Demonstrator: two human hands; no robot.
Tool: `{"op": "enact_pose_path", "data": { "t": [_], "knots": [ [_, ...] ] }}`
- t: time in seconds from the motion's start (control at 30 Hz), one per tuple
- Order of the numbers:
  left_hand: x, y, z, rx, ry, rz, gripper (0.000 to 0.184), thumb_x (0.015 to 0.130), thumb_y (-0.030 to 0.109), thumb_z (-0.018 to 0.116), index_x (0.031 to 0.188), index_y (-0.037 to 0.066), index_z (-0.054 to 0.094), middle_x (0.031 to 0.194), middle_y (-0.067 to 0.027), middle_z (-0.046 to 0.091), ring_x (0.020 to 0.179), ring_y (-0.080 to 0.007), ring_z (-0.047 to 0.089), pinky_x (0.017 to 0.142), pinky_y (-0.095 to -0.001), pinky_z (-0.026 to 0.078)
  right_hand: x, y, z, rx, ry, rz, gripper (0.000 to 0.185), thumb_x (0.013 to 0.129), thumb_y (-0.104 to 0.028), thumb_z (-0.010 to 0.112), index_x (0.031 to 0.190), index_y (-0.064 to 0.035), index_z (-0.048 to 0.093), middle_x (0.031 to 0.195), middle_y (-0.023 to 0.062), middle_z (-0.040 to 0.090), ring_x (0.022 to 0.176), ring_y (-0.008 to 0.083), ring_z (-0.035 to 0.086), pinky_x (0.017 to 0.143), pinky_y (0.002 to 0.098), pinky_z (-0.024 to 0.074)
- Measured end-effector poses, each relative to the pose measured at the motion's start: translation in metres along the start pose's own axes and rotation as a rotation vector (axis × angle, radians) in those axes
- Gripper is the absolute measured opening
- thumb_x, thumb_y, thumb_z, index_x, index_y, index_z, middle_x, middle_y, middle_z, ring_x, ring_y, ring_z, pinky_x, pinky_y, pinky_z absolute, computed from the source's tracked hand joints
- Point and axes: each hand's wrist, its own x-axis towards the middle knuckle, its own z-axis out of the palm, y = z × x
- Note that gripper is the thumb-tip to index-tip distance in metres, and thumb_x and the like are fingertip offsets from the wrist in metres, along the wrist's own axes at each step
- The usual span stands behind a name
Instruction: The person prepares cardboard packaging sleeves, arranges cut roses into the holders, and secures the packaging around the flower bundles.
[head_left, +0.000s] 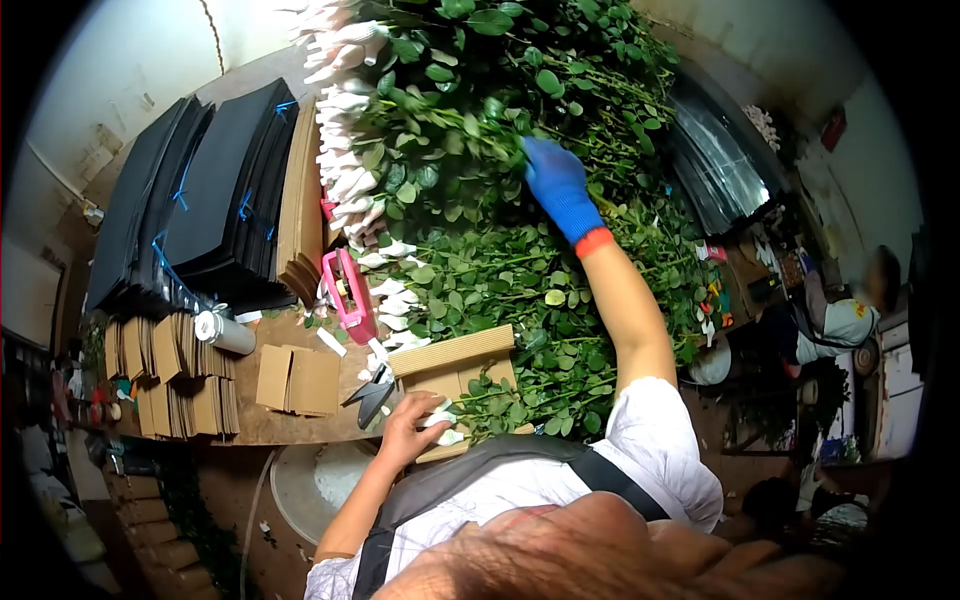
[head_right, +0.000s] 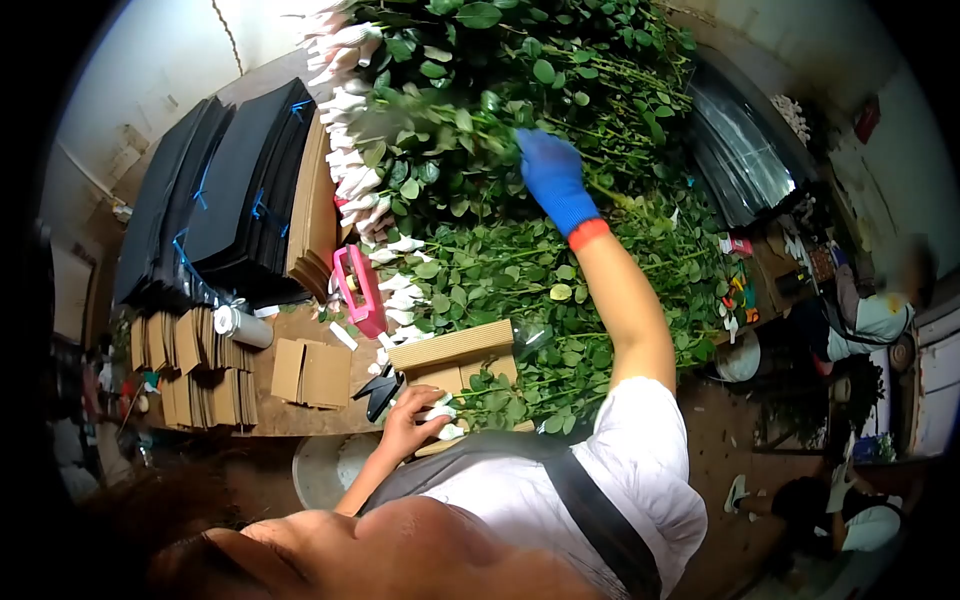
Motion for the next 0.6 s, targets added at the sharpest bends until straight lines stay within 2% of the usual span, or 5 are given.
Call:
{"op": "enact_pose_path", "data": {
  "t": [0.1, 0.3, 0.37, 0.5, 0.6],
  "knots": [
    [-0.003, 0.001, 0.003, 0.074, 0.063, 0.063, 0.042, 0.079, 0.019, 0.082, 0.118, 0.011, 0.070, 0.115, -0.0111, 0.066, 0.102, -0.0290, 0.065, 0.085, -0.0370, 0.054, -0.056, 0.028, -0.005, 0.148, 0.068, -0.052, 0.038, 0.082, -0.007, 0.060, 0.120, -0.0126, 0.064, 0.107, 0.0133, 0.068, 0.095, 0.0340, 0.067, 0.082, 0.0451, 0.0535],
    [0.008, 0.006, 0.003, 0.411, 0.156, 0.354, 0.022, 0.086, 0.015, 0.072, 0.106, 0.005, 0.071, 0.107, -0.0129, 0.069, 0.106, -0.0340, 0.061, 0.091, -0.0435, 0.050, -0.121, 0.053, -0.077, 0.113, 0.049, -0.030, 0.042, 0.080, -0.004, 0.064, 0.122, -0.0076, 0.064, 0.120, 0.0152, 0.066, 0.110, 0.0353, 0.063, 0.097, 0.0422, 0.0501],
    [0.011, 0.011, 0.007, 0.382, 0.156, 0.322, 0.015, 0.084, 0.011, 0.073, 0.097, 0.003, 0.069, 0.103, -0.0102, 0.069, 0.097, -0.0323, 0.063, 0.085, -0.0409, 0.052, -0.151, 0.061, -0.075, 0.101, -0.162, 0.036, 0.043, 0.080, -0.004, 0.065, 0.122, -0.0080, 0.064, 0.120, 0.0140, 0.067, 0.111, 0.0352, 0.062, 0.099, 0.0423, 0.0488],
    [0.017, 0.006, 0.009, 0.280, 0.139, 0.283, 0.011, 0.083, 0.008, 0.074, 0.090, 0.004, 0.067, 0.093, -0.0094, 0.069, 0.090, -0.0311, 0.063, 0.080, -0.0400, 0.051, -0.156, 0.033, -0.126, -0.021, 0.183, -0.150, 0.046, 0.080, -0.002, 0.065, 0.125, -0.0132, 0.064, 0.114, 0.0109, 0.067, 0.105, 0.0339, 0.062, 0.098, 0.0436, 0.0478],
    [0.015, 0.010, 0.007, 0.221, 0.143, 0.166, 0.013, 0.083, 0.009, 0.074, 0.094, 0.006, 0.069, 0.091, -0.0102, 0.069, 0.089, -0.0321, 0.063, 0.079, -0.0401, 0.051, -0.171, 0.032, -0.117, 0.009, -0.128, -0.104, 0.053, 0.080, 0.000, 0.063, 0.130, -0.0157, 0.061, 0.113, 0.0094, 0.068, 0.103, 0.0310, 0.062, 0.094, 0.0434, 0.0480]
  ]
}}
